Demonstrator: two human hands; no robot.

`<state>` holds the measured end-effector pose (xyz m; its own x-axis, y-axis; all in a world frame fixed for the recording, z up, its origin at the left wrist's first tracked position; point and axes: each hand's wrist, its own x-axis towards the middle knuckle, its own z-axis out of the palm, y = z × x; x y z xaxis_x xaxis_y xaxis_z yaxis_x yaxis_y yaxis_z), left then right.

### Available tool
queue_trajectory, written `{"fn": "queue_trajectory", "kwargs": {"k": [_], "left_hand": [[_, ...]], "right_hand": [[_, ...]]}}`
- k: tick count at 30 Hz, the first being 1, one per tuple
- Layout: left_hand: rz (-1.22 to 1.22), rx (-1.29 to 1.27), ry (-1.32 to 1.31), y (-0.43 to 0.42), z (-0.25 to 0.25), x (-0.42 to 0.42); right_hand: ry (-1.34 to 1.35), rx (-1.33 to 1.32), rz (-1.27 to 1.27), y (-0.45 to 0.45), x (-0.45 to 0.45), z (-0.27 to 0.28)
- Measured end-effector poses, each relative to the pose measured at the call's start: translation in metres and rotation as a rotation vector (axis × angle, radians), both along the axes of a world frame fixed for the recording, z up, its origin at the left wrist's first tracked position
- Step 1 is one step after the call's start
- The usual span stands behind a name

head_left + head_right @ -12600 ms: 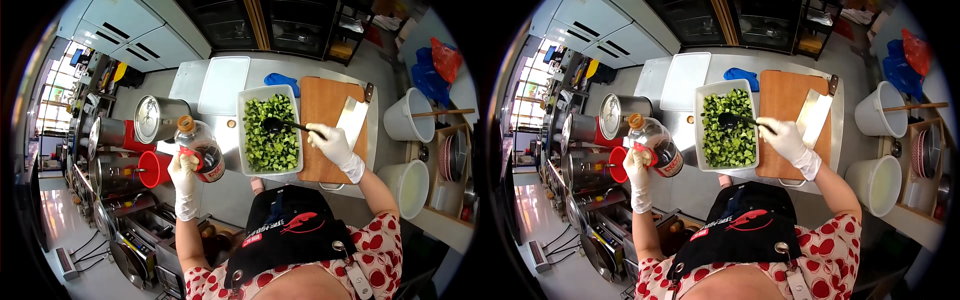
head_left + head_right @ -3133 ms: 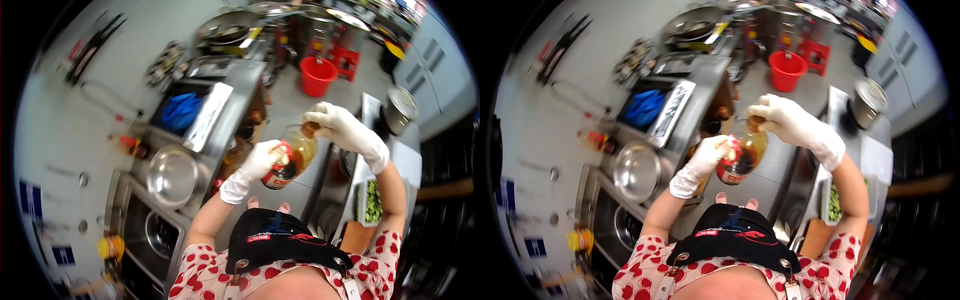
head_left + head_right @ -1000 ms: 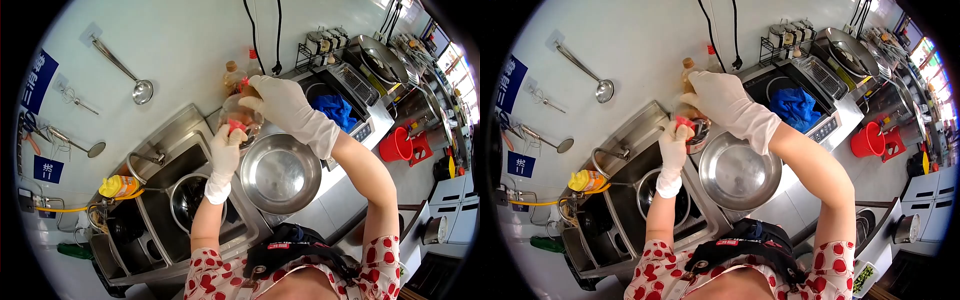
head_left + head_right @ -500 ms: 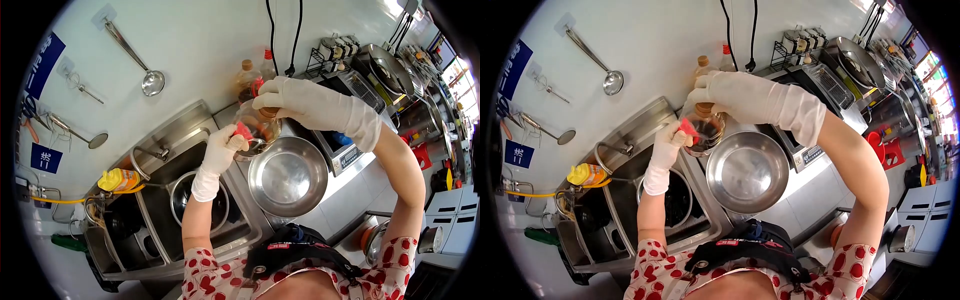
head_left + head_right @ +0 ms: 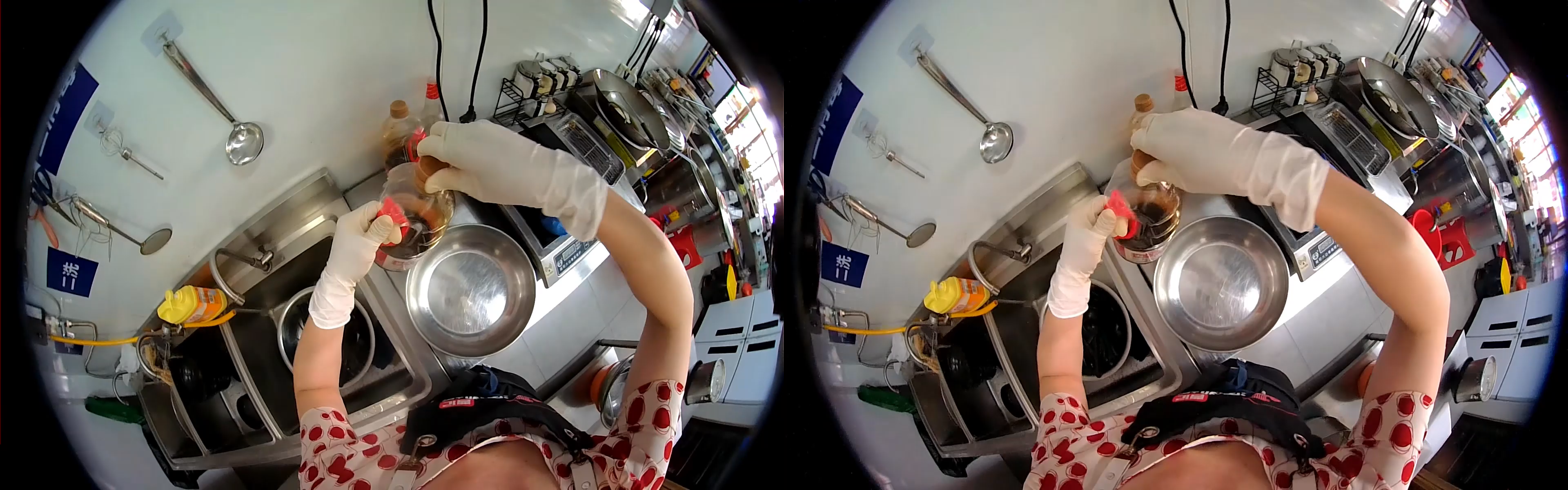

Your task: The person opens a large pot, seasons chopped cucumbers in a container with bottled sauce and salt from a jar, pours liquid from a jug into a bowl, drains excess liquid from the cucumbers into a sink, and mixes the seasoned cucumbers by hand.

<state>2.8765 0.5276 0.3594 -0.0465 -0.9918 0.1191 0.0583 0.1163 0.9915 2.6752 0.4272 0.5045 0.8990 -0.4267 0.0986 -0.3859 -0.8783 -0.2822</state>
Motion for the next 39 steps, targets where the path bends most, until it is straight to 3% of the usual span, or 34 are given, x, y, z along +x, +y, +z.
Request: {"fn": "queue_trajectory", "kwargs": {"k": [2,7,11,13,16,19,20,23,28,31,33,38,39], "left_hand": [[0.082,-0.019,-0.094,0.002,0.000,-0.005],[0.211,-0.082,-0.140,-0.004,-0.017,-0.020],[0.468,-0.165,-0.132,-0.032,-0.076,0.002],[0.459,-0.125,0.123,-0.041,-0.087,0.006],[0.495,-0.126,0.361,-0.059,-0.107,0.004],[0.763,-0.049,0.538,-0.078,-0.095,-0.025],[0.722,-0.017,0.474,-0.087,-0.127,-0.006],[0.765,-0.010,0.470,-0.104,-0.133,-0.008],[1.085,0.046,0.299,-0.122,-0.104,-0.031],[1.087,0.073,0.106,-0.128,-0.117,-0.008],[0.984,0.091,0.292,-0.126,-0.113,-0.007],[1.132,0.028,-0.264,-0.104,-0.107,-0.005],[1.224,0.147,-0.352,-0.101,-0.110,0.003]], "right_hand": [[0.035,-0.121,-0.137,0.003,0.004,-0.003],[0.106,-0.072,-0.377,0.011,0.012,-0.016],[-0.049,0.022,-0.399,0.012,0.004,-0.053],[-0.201,0.141,-0.358,0.030,-0.018,-0.062],[-0.181,0.206,-0.343,0.062,-0.060,-0.091],[-0.144,0.298,-0.420,0.095,-0.111,-0.115],[-0.113,0.361,-0.450,0.101,-0.129,-0.120],[-0.137,0.542,-0.609,0.123,-0.184,-0.147],[-0.079,0.738,-0.887,0.172,-0.251,-0.194],[-0.076,0.781,-0.983,0.206,-0.276,-0.226],[-0.082,0.825,-1.072,0.227,-0.291,-0.243],[0.239,0.882,-1.281,0.309,-0.344,-0.344],[0.305,0.930,-1.316,0.326,-0.350,-0.356]]}}
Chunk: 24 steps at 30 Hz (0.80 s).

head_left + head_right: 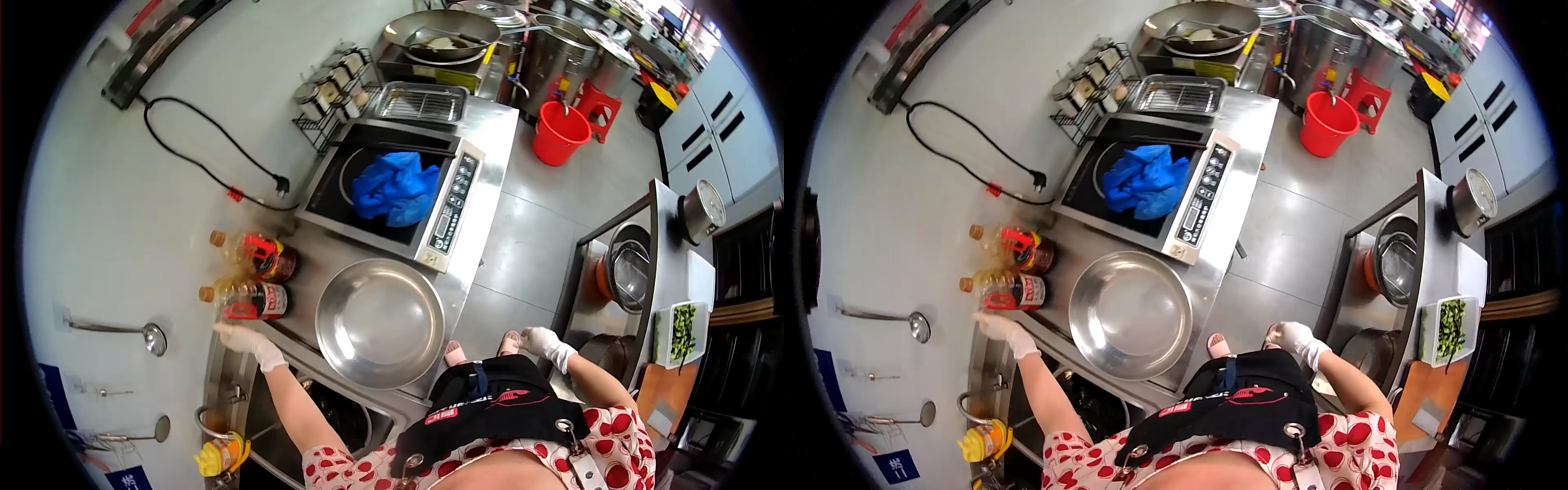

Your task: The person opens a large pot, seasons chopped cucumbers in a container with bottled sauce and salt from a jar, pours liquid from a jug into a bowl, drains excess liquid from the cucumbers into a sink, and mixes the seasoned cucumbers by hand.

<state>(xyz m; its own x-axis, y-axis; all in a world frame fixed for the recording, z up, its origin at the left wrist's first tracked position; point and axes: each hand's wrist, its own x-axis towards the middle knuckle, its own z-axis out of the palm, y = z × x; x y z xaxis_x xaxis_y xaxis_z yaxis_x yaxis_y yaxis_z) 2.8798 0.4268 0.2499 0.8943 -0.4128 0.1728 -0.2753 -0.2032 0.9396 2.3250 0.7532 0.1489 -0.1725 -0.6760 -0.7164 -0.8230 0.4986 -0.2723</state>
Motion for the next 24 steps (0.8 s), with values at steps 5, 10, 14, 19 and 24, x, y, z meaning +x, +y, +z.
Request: {"fn": "queue_trajectory", "kwargs": {"k": [5,10,14,19,24], "left_hand": [[-0.294,-0.324,-0.402,0.056,0.032,-0.113],[-0.997,-0.122,-0.223,0.116,0.062,-0.259],[-1.198,-0.139,-0.460,0.105,0.080,-0.341],[-1.170,-0.133,-0.174,0.029,0.055,-0.382],[-0.888,-0.076,0.238,-0.106,0.055,-0.377]], "right_hand": [[-0.185,0.360,-0.020,0.076,-0.032,-0.025],[-0.242,0.347,-0.190,0.100,-0.075,-0.027],[-0.379,0.372,-0.599,0.118,-0.134,-0.061],[-0.194,-0.039,-0.688,0.117,-0.206,-0.061],[-0.329,-0.118,-0.839,0.098,-0.262,-0.042]]}}
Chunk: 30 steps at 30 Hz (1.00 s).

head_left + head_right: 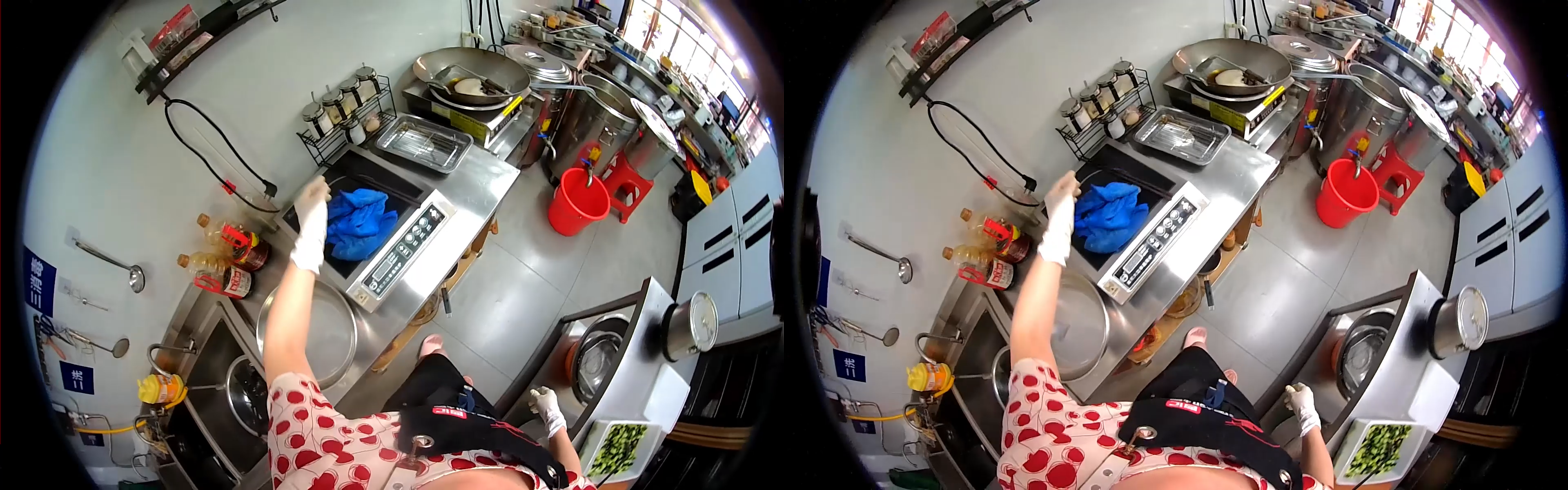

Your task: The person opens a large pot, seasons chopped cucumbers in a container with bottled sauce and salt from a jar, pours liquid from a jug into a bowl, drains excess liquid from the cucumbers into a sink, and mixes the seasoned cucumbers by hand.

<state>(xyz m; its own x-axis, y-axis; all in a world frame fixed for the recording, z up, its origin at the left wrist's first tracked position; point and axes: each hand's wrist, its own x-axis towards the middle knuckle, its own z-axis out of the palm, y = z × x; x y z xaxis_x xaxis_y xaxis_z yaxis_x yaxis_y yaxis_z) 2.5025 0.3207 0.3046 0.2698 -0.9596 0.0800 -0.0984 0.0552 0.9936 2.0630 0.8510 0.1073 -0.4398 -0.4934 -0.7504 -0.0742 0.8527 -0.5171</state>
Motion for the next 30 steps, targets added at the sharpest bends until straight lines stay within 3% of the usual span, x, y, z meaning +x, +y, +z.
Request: {"fn": "queue_trajectory", "kwargs": {"k": [5,7,8,10,11,14,16,18,19,22,24,28,30], "left_hand": [[0.083,-0.030,-0.174,-0.170,-0.054,0.040],[0.132,-0.138,-0.404,-0.192,-0.039,0.022],[-0.007,-0.016,-0.375,-0.184,-0.008,0.010],[0.190,-0.203,-0.472,-0.231,-0.039,0.010],[0.096,-0.004,-0.423,-0.260,-0.049,0.024],[0.141,0.151,-0.450,-0.284,-0.043,0.023],[0.162,0.253,-0.448,-0.328,-0.080,0.052],[0.228,0.208,0.084,-0.321,-0.073,0.033],[0.236,0.258,0.196,-0.303,-0.045,0.010],[0.156,0.174,0.288,-0.336,-0.081,0.050],[0.147,0.136,0.276,-0.335,-0.072,0.048],[0.162,0.058,0.219,-0.306,-0.026,0.045],[0.222,0.011,0.162,-0.276,0.016,0.021]], "right_hand": [[0.004,0.017,-0.119,-0.028,-0.035,0.004],[0.048,0.047,-0.159,-0.039,-0.040,0.013],[0.076,0.060,-0.220,-0.047,-0.039,0.021],[0.077,0.106,-0.182,-0.055,-0.046,0.019],[0.097,0.127,-0.148,-0.065,-0.045,0.029],[0.068,0.161,-0.177,-0.100,-0.043,0.049],[0.067,0.147,-0.168,-0.120,-0.043,0.053],[0.040,0.143,-0.161,-0.134,-0.045,0.048],[0.050,0.144,-0.121,-0.139,-0.047,0.044],[0.063,0.172,-0.001,-0.158,-0.050,0.042],[0.071,0.194,0.048,-0.167,-0.055,0.043],[0.197,0.076,0.092,-0.162,-0.063,0.022],[0.158,0.146,0.116,-0.166,-0.065,0.030]]}}
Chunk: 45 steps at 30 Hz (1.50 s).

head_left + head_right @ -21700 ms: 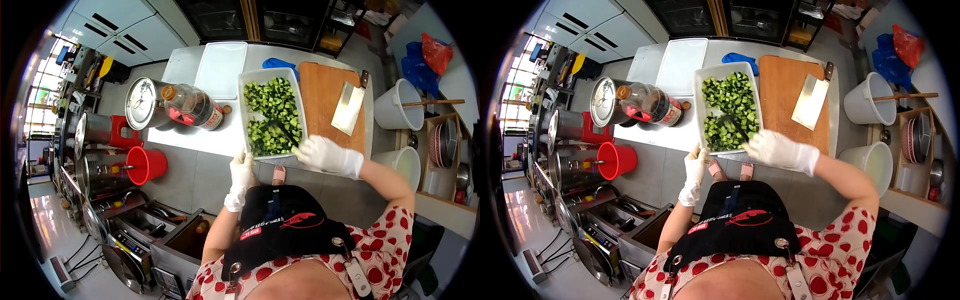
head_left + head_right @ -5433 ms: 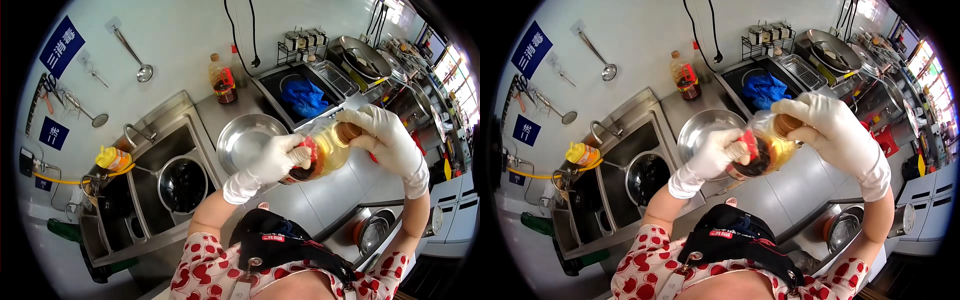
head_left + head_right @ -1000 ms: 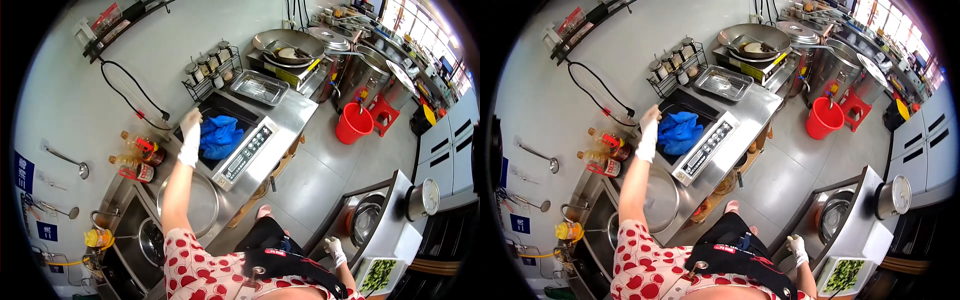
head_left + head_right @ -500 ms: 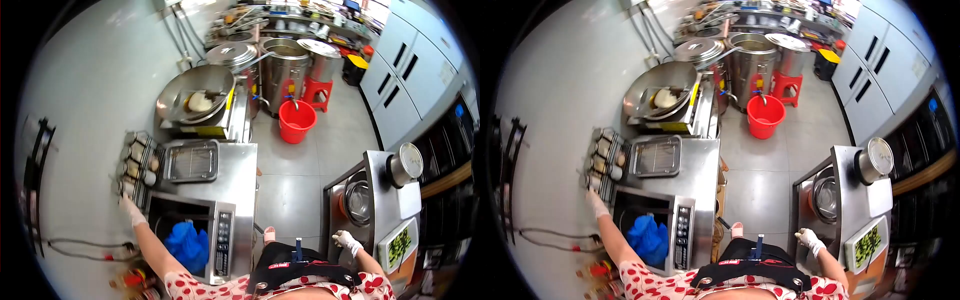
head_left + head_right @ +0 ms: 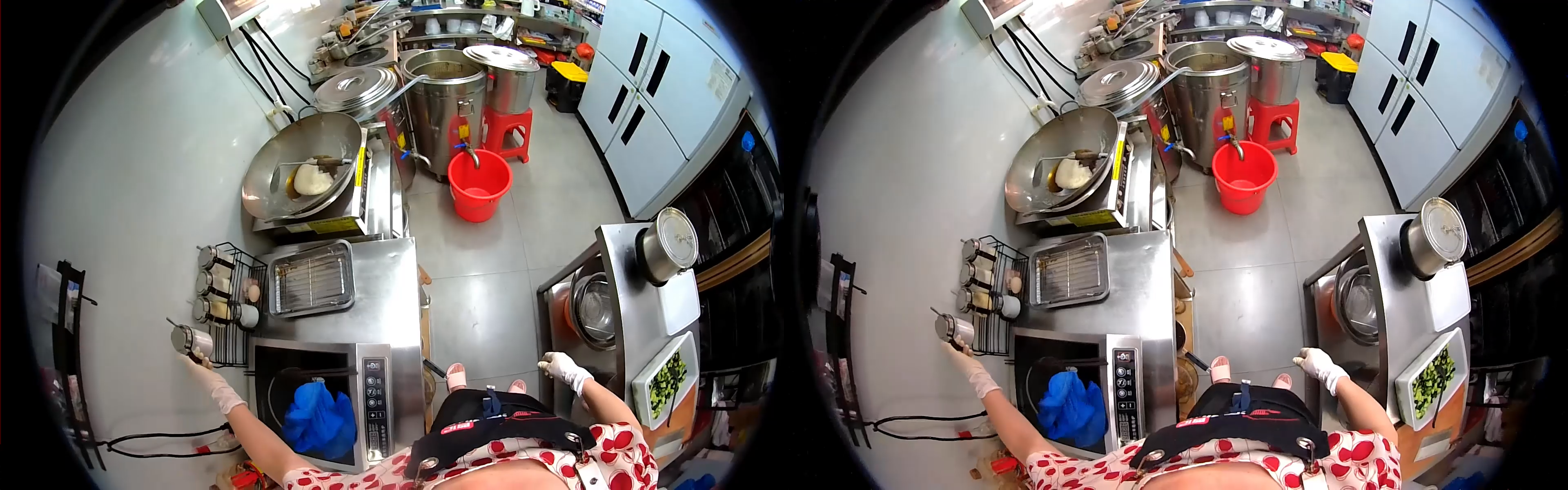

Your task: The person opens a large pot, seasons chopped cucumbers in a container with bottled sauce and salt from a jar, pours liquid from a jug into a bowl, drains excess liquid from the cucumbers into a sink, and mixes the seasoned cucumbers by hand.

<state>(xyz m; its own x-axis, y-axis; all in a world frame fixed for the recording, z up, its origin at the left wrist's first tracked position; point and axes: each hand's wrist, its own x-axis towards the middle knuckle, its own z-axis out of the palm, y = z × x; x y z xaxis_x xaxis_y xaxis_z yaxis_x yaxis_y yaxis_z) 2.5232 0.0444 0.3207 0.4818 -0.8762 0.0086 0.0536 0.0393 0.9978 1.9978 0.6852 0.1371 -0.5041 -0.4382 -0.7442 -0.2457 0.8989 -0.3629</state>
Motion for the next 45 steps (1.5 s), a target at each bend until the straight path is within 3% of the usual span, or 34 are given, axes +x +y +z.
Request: {"fn": "queue_trajectory", "kwargs": {"k": [5,8,10,12,14,16,18,20,22,24,29,33,36,38,40,43,45], "left_hand": [[-0.122,-0.074,-0.145,0.086,0.067,-0.068],[-0.226,0.005,-0.067,0.132,0.080,-0.124],[-0.445,0.006,-0.074,0.152,0.055,-0.145],[-0.601,0.090,0.090,0.187,0.039,-0.187],[-0.796,0.025,-0.043,0.242,0.036,-0.240],[-0.993,-0.009,-0.173,0.292,0.029,-0.287],[-1.163,-0.016,-0.103,0.339,0.014,-0.334],[-1.405,-0.072,-0.107,0.387,0.006,-0.375],[-1.520,-0.024,-0.137,0.442,0.012,-0.411],[-1.625,-0.016,-0.184,0.488,0.016,-0.439],[-1.930,-0.038,-0.073,0.569,0.006,-0.484],[-2.069,-0.048,-0.083,0.612,-0.004,-0.508],[-2.118,-0.127,-0.109,0.634,-0.011,-0.523],[-2.137,-0.161,-0.117,0.648,-0.012,-0.529],[-2.158,-0.137,-0.124,0.659,-0.009,-0.531],[-2.179,-0.266,-0.066,0.673,-0.013,-0.535],[-2.187,-0.308,-0.042,0.682,-0.011,-0.535]], "right_hand": [[0.143,-0.165,0.220,-0.016,0.002,0.037],[0.178,-0.265,0.269,-0.038,0.000,0.077],[0.223,-0.382,0.292,-0.044,-0.003,0.097],[0.260,-0.537,0.294,-0.044,-0.005,0.123],[0.212,-0.685,0.194,-0.040,-0.008,0.154],[0.054,-0.854,-0.070,-0.030,-0.006,0.185],[0.008,-1.050,-0.225,-0.015,-0.011,0.201],[0.112,-1.109,-0.273,0.006,-0.011,0.242],[0.153,-1.240,-0.363,0.031,-0.016,0.255],[0.104,-1.199,-0.390,0.065,-0.019,0.272],[0.829,-1.211,-0.206,0.145,-0.025,0.238],[1.098,-1.058,-0.069,0.202,-0.017,0.243],[1.290,-1.085,-0.187,0.232,-0.009,0.246],[1.356,-1.074,-0.352,0.244,-0.005,0.247],[1.253,-1.073,-0.547,0.251,-0.001,0.236],[1.254,-1.009,-0.663,0.255,0.004,0.220],[1.071,-1.110,-0.869,0.253,0.010,0.212]]}}
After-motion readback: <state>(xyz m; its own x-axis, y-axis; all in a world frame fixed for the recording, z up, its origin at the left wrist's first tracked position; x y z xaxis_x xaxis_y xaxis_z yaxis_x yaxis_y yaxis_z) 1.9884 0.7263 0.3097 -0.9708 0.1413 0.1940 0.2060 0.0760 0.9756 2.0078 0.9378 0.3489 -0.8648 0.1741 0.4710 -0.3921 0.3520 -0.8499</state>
